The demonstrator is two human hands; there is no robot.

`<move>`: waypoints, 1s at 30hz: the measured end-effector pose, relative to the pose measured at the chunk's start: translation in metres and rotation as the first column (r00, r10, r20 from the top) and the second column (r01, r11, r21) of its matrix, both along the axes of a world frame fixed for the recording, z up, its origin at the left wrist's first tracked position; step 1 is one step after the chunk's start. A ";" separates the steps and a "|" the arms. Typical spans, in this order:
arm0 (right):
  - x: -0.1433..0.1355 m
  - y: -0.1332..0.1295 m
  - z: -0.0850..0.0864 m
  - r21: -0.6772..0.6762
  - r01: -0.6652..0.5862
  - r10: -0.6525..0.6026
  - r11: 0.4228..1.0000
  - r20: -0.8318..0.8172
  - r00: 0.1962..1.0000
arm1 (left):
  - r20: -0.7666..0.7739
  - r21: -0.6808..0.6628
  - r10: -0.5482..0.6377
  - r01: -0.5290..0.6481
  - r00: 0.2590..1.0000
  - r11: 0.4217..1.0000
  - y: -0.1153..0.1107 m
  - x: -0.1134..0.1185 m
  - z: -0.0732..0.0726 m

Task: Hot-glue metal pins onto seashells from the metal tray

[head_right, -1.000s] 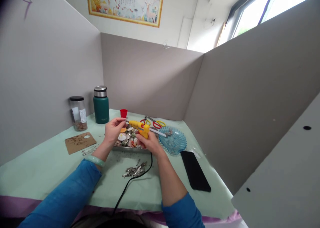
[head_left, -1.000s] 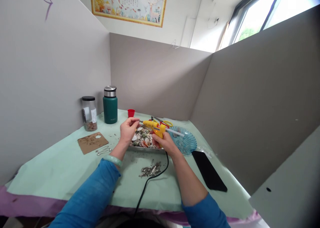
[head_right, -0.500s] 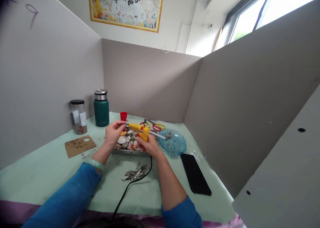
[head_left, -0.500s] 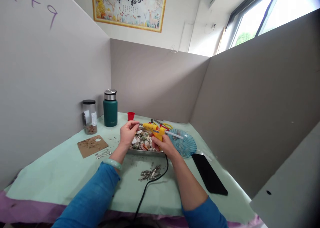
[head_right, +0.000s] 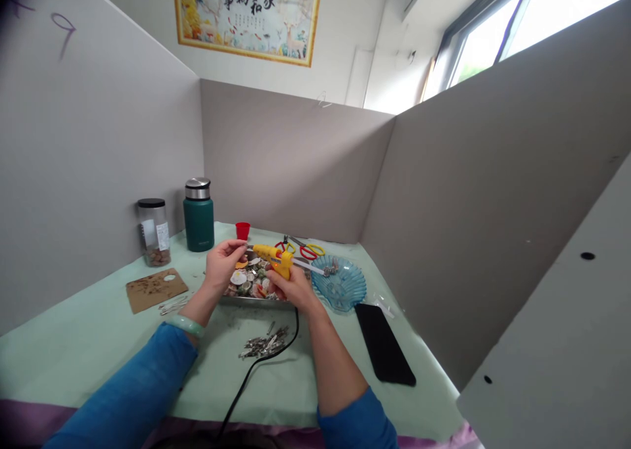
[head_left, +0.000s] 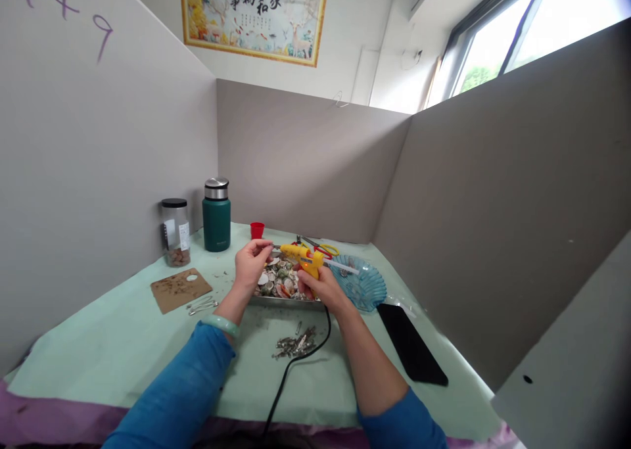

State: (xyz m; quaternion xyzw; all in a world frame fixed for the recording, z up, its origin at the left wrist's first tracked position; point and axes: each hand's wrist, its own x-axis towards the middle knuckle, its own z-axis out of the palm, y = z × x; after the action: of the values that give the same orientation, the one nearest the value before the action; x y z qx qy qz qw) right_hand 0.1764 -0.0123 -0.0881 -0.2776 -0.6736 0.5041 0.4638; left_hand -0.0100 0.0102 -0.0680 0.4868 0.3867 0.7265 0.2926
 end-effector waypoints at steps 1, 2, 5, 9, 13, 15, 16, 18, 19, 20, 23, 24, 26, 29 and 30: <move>0.000 0.000 0.000 -0.002 -0.002 0.002 1.000 0.001 1.000 | 0.004 -0.002 0.000 0.000 1.000 1.000 0.000 0.000 0.000; 0.000 0.000 0.000 -0.005 -0.003 0.003 1.000 0.000 1.000 | 0.006 -0.005 0.001 -0.001 1.000 1.000 0.000 0.000 0.001; -0.001 0.001 0.000 -0.010 -0.011 0.011 1.000 0.006 1.000 | 0.007 -0.008 0.002 -0.002 1.000 1.000 0.000 0.000 0.000; 0.000 0.000 0.001 -0.001 -0.016 0.016 1.000 0.020 1.000 | -0.001 -0.006 -0.005 0.005 1.000 1.000 0.002 -0.001 -0.001; 0.001 0.000 0.001 0.002 -0.015 0.015 1.000 0.020 1.000 | -0.014 -0.011 0.003 -0.004 1.000 1.000 0.003 -0.002 -0.002; 0.001 0.001 0.000 0.000 -0.009 0.009 1.000 0.014 1.000 | -0.016 -0.006 0.000 0.000 1.000 1.000 0.004 -0.002 -0.002; 0.001 0.002 0.000 -0.003 -0.009 0.009 1.000 0.011 1.000 | -0.016 -0.003 -0.002 0.002 1.000 1.000 0.004 -0.003 -0.003; 0.000 0.003 -0.002 -0.003 -0.010 0.010 1.000 0.005 1.000 | -0.018 0.005 -0.006 0.006 1.000 1.000 0.005 -0.003 -0.004; 0.000 0.004 -0.003 0.001 -0.010 0.010 1.000 0.005 1.000 | -0.021 0.010 -0.007 0.007 1.000 1.000 0.006 -0.003 -0.005; 0.000 0.004 -0.004 0.007 -0.009 0.009 1.000 0.005 1.000 | -0.025 0.016 -0.007 0.007 1.000 1.000 0.007 -0.004 -0.006; 0.000 0.006 -0.006 0.012 0.000 0.000 1.000 0.010 1.000 | -0.039 0.028 0.001 0.000 0.999 1.000 0.010 -0.004 -0.009; 0.000 0.007 -0.007 0.009 0.001 -0.002 1.000 0.013 1.000 | -0.043 0.028 0.004 -0.003 0.999 1.000 0.010 -0.004 -0.009; 0.000 0.007 -0.007 0.003 -0.001 0.000 1.000 0.017 1.000 | -0.049 0.024 0.013 -0.012 0.999 1.000 0.010 -0.004 -0.009; 0.000 0.005 -0.006 0.006 -0.018 0.018 1.000 0.024 1.000 | -0.046 0.019 0.019 -0.019 0.999 1.000 0.009 -0.004 -0.008; 0.000 0.004 -0.005 0.010 -0.024 0.023 1.000 0.025 0.999 | -0.040 0.019 0.020 -0.019 0.999 1.000 0.009 -0.004 -0.007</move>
State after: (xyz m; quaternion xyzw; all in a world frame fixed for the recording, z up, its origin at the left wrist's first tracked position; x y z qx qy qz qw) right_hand 0.1766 -0.0079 -0.0933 -0.2735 -0.6851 0.5026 0.4509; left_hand -0.0136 0.0189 -0.0755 0.5003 0.3906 0.7229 0.2732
